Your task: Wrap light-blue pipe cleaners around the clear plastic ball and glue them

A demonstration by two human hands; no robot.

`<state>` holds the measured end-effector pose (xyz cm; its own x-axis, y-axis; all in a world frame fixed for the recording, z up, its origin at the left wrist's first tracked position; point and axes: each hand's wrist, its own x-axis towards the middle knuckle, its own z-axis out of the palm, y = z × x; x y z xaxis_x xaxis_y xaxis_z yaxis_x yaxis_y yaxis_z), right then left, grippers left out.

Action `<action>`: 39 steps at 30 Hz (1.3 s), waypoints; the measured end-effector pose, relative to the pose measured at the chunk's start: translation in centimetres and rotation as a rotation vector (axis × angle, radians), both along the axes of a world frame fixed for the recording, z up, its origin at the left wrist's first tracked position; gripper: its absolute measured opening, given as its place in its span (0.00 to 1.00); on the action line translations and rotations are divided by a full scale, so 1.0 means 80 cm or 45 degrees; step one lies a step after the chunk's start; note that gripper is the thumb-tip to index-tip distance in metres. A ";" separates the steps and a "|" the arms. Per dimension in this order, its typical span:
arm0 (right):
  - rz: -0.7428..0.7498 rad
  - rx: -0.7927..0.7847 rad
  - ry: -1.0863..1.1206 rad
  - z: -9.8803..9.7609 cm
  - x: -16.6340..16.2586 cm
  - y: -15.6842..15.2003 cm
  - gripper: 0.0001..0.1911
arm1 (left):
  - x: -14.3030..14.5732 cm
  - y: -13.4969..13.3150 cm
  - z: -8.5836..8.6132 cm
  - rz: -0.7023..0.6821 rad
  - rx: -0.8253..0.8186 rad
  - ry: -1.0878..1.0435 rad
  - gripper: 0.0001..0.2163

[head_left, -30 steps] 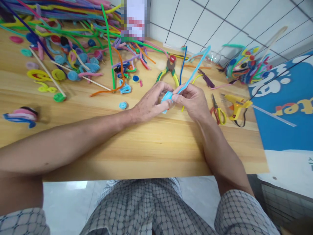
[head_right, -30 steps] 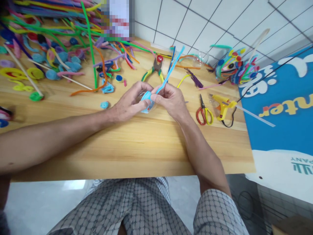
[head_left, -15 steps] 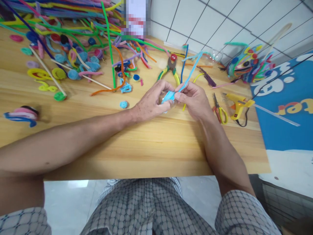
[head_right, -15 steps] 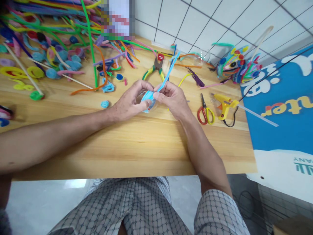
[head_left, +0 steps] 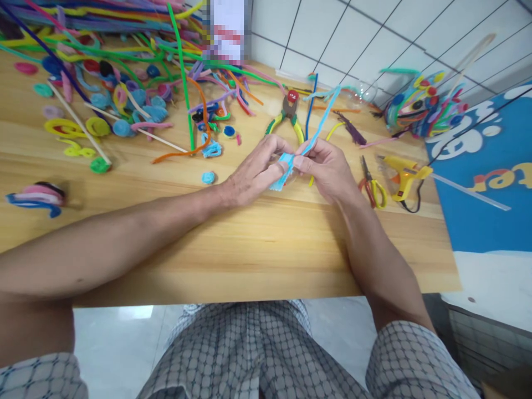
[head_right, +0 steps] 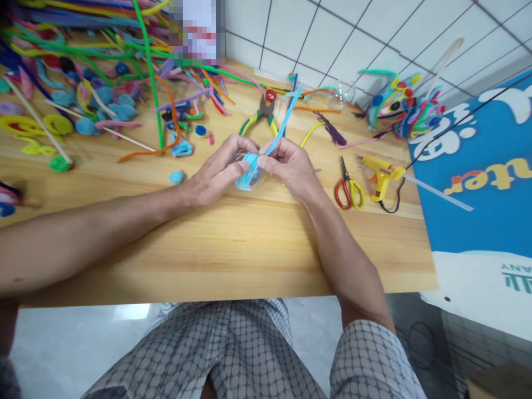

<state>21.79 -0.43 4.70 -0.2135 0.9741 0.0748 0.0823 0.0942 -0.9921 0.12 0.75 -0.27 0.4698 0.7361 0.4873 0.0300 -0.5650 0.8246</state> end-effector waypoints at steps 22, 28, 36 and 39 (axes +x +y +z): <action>0.016 0.065 0.017 -0.010 0.002 0.004 0.28 | -0.002 0.004 -0.007 0.036 0.008 0.152 0.29; -0.001 0.057 0.001 -0.011 0.002 0.005 0.29 | -0.003 0.003 -0.005 0.029 0.027 0.171 0.25; -0.050 -0.010 0.031 -0.008 0.004 0.003 0.29 | -0.003 0.007 -0.009 0.100 0.114 0.208 0.27; -0.052 -0.017 0.058 -0.010 0.004 0.004 0.30 | -0.002 0.006 -0.008 0.090 0.103 0.200 0.29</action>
<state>22.12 -0.08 3.87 -0.1704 0.9828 0.0707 0.0406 0.0786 -0.9961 -0.07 1.22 -0.88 0.4934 0.7313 0.4709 0.1971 -0.6213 0.7584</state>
